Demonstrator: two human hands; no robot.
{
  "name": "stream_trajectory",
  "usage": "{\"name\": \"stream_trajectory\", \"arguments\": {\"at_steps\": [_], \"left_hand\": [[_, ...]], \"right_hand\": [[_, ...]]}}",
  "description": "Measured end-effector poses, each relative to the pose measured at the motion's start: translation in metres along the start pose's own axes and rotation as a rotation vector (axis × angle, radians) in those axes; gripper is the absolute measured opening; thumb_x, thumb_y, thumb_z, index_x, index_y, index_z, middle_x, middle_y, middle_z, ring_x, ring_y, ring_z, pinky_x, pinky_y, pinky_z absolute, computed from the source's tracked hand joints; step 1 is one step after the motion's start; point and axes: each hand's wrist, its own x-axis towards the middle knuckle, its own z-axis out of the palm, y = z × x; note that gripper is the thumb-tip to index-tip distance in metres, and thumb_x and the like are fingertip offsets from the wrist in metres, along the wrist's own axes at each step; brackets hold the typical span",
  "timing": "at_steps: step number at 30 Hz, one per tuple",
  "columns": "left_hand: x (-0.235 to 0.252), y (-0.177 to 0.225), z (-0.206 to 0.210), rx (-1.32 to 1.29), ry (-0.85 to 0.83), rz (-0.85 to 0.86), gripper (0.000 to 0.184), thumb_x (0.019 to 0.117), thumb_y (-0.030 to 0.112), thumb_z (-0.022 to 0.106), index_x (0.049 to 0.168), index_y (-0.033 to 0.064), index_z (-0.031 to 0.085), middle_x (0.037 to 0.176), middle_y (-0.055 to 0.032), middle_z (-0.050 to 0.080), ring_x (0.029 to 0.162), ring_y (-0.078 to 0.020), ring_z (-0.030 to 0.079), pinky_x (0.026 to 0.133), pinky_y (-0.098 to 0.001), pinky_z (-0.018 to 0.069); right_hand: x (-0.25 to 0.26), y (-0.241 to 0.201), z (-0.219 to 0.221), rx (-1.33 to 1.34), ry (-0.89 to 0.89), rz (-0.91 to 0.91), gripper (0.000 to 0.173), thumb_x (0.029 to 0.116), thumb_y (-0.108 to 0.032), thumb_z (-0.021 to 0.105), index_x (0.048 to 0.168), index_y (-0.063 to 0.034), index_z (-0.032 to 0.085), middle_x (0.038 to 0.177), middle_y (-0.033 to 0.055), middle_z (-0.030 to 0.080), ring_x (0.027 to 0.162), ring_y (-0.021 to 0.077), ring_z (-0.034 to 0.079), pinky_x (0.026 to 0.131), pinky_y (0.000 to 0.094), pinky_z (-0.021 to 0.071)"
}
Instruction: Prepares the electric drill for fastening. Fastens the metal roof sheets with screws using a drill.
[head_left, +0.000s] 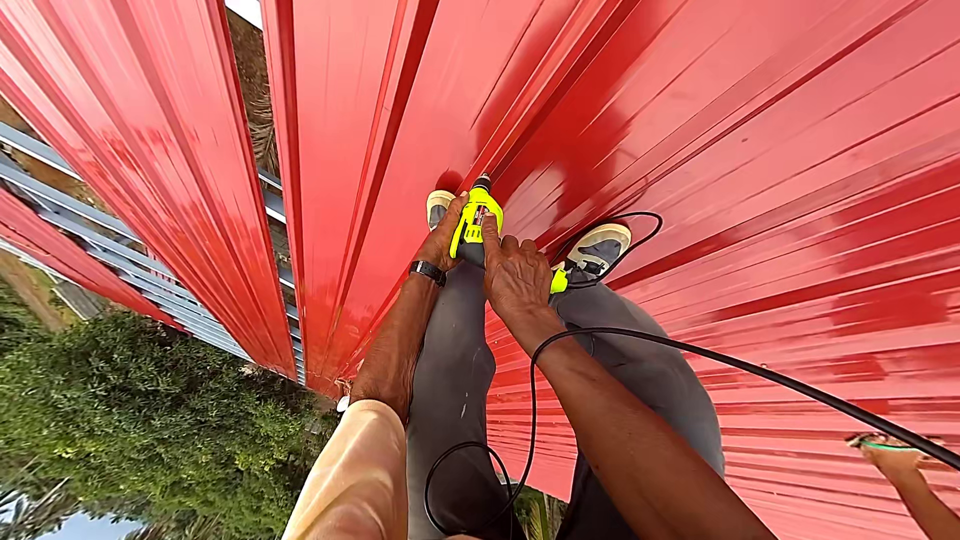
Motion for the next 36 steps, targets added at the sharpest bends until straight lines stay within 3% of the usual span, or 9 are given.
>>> {"name": "stream_trajectory", "arguments": {"at_steps": [3, 19, 28, 36], "left_hand": [[-0.002, 0.000, 0.001, 0.025, 0.028, -0.006, 0.054, 0.1047, 0.058, 0.036, 0.125, 0.0148, 0.061, 0.102, -0.0097, 0.071, 0.091, -0.0218, 0.071, 0.076, -0.0424, 0.0608], [0.002, -0.007, -0.003, -0.001, 0.018, 0.028, 0.053, 0.1055, 0.057, 0.037, 0.126, 0.0150, 0.062, 0.104, -0.0091, 0.071, 0.092, -0.0206, 0.070, 0.078, -0.0409, 0.0604], [0.004, -0.005, -0.001, 0.018, 0.031, 0.015, 0.053, 0.1047, 0.058, 0.036, 0.124, 0.0164, 0.062, 0.101, -0.0078, 0.072, 0.090, -0.0194, 0.070, 0.075, -0.0400, 0.0606], [0.009, -0.009, -0.005, 0.015, 0.000, 0.027, 0.053, 0.1044, 0.058, 0.037, 0.126, 0.0164, 0.063, 0.104, -0.0085, 0.071, 0.094, -0.0200, 0.070, 0.080, -0.0413, 0.0600]], "right_hand": [[0.002, 0.005, 0.000, 0.011, 0.024, -0.023, 0.070, 0.0978, -0.011, 0.059, 0.161, -0.0258, 0.034, 0.098, 0.0157, 0.067, 0.090, 0.0366, 0.065, 0.069, 0.0475, 0.0521], [0.002, 0.001, -0.002, -0.021, -0.015, -0.008, 0.070, 0.1000, -0.015, 0.058, 0.163, -0.0293, 0.030, 0.101, 0.0156, 0.066, 0.094, 0.0355, 0.065, 0.072, 0.0454, 0.0518], [0.004, 0.003, -0.004, -0.032, 0.000, -0.018, 0.069, 0.0987, -0.014, 0.060, 0.161, -0.0271, 0.033, 0.099, 0.0146, 0.065, 0.090, 0.0341, 0.064, 0.069, 0.0442, 0.0513], [0.003, 0.002, -0.005, -0.013, -0.008, -0.008, 0.069, 0.0990, -0.013, 0.059, 0.161, -0.0261, 0.032, 0.102, 0.0165, 0.066, 0.093, 0.0363, 0.064, 0.073, 0.0466, 0.0517]]}}
